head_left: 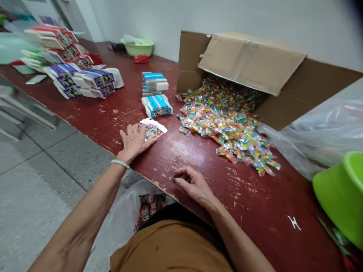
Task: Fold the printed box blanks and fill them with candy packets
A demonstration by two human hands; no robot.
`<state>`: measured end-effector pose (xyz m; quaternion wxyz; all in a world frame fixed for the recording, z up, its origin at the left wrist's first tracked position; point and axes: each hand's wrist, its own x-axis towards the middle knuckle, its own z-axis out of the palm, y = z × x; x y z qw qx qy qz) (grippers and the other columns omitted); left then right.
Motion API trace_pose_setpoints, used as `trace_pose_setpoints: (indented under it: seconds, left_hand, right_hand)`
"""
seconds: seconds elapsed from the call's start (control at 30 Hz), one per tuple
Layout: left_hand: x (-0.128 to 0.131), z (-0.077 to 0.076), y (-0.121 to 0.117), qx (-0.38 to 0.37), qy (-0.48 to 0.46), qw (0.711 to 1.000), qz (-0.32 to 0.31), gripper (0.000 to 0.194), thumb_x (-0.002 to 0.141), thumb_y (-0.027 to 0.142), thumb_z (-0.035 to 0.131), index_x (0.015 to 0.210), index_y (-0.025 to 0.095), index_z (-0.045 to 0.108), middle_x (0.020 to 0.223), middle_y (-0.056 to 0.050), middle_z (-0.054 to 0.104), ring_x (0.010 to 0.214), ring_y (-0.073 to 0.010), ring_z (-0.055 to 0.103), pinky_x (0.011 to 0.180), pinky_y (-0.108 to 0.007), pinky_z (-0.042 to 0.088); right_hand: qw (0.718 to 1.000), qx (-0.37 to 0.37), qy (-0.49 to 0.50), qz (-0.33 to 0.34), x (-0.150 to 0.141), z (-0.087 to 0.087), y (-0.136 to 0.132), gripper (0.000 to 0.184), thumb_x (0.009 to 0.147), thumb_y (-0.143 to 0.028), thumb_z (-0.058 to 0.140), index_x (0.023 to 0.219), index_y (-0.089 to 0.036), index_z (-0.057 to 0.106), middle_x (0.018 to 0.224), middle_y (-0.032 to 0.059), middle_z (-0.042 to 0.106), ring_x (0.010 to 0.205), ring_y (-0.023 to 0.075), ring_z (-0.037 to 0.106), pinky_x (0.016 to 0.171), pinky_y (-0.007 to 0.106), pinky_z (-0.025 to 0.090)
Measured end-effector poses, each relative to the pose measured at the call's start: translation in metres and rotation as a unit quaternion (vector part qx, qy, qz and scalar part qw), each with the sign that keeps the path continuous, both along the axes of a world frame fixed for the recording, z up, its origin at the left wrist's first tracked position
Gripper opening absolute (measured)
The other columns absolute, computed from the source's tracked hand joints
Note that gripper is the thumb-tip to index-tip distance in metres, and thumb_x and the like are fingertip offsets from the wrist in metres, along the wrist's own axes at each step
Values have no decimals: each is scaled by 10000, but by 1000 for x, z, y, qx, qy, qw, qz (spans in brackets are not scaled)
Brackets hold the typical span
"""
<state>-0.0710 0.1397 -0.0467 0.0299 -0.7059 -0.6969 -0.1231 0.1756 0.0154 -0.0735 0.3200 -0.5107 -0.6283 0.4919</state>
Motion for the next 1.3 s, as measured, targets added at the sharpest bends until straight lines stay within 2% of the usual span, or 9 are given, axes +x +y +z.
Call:
trace_pose_setpoints:
  seconds: [0.1, 0.4, 0.73, 0.9, 1.0, 1.1, 1.17, 1.2, 1.3]
  left_hand:
    - [-6, -7, 5, -41, 23, 999, -10, 781, 941, 636, 476, 1498, 90, 456, 1522, -319, 457, 1338, -495, 450, 1047, -719, 339]
    - [15, -17, -42, 23, 100, 992, -76, 503, 1017, 474, 420, 1367, 159, 597, 1516, -279, 482, 1431, -472, 359, 1081, -732, 257]
    - [15, 4, -37, -12, -17, 996, -92, 407, 857, 473, 644, 1083, 137, 604, 1171, -257, 639, 1135, -455, 545, 928, -547, 396]
    - [25, 3, -66, -13, -209, 975, -80, 235, 861, 444, 622, 823, 239, 515, 732, -5, 609, 765, -243, 601, 775, -352, 426]
    - [37, 3, -96, -74, -426, 898, -80, 328, 773, 444, 736, 727, 238, 486, 630, 54, 534, 612, -160, 521, 618, -264, 397]
    - [48, 10, -126, -274, -632, 719, -92, 359, 703, 424, 847, 889, 209, 628, 802, -7, 687, 745, -188, 632, 689, -276, 480]
    - [54, 14, -141, -403, -691, 590, -110, 446, 704, 440, 861, 1026, 189, 681, 935, -74, 746, 853, -233, 690, 767, -322, 527]
    - [57, 15, -145, -431, -705, 550, -117, 460, 700, 450, 864, 1032, 177, 702, 941, -94, 757, 852, -241, 702, 764, -326, 536]
    - [65, 15, -153, -414, -732, 525, -129, 426, 666, 485, 868, 890, 139, 758, 796, -104, 758, 708, -221, 698, 651, -288, 526]
  right_hand:
    - [1000, 12, 1, -10, -1, -2, 1, 174, 853, -276, 638, 989, -197, 714, 859, 14, 707, 739, 143, 598, 692, 275, 450]
    - [1000, 15, -4, -8, -3, 0, 3, 148, 848, -276, 649, 954, -203, 721, 813, 6, 704, 705, 141, 584, 679, 272, 442]
    - [998, -17, 60, -28, -2, -7, 7, 209, 813, -305, 652, 973, -178, 697, 827, 16, 683, 710, 138, 577, 651, 257, 459]
    - [970, -76, 181, -140, -6, -4, 11, 504, 752, -417, 721, 1182, -187, 594, 1081, 57, 664, 666, 106, 556, 571, 242, 465]
    - [945, -89, 267, -164, -12, 6, 12, 615, 727, -432, 771, 1253, -207, 546, 1130, 69, 671, 721, 124, 610, 612, 254, 498]
    - [937, -62, 316, -134, -15, 18, 7, 456, 756, -385, 769, 1140, -205, 601, 928, 25, 695, 780, 142, 640, 728, 267, 524]
    - [942, -50, 315, -103, -15, 26, 1, 373, 782, -345, 761, 1102, -214, 621, 863, 1, 673, 759, 130, 632, 718, 248, 520]
    - [944, -50, 313, -85, -15, 30, -2, 354, 794, -335, 758, 1099, -220, 623, 848, -7, 660, 732, 120, 624, 679, 232, 514]
    - [937, -86, 337, -19, -14, 36, -11, 377, 861, -396, 701, 1186, -248, 579, 875, -20, 644, 564, 84, 592, 490, 198, 462]
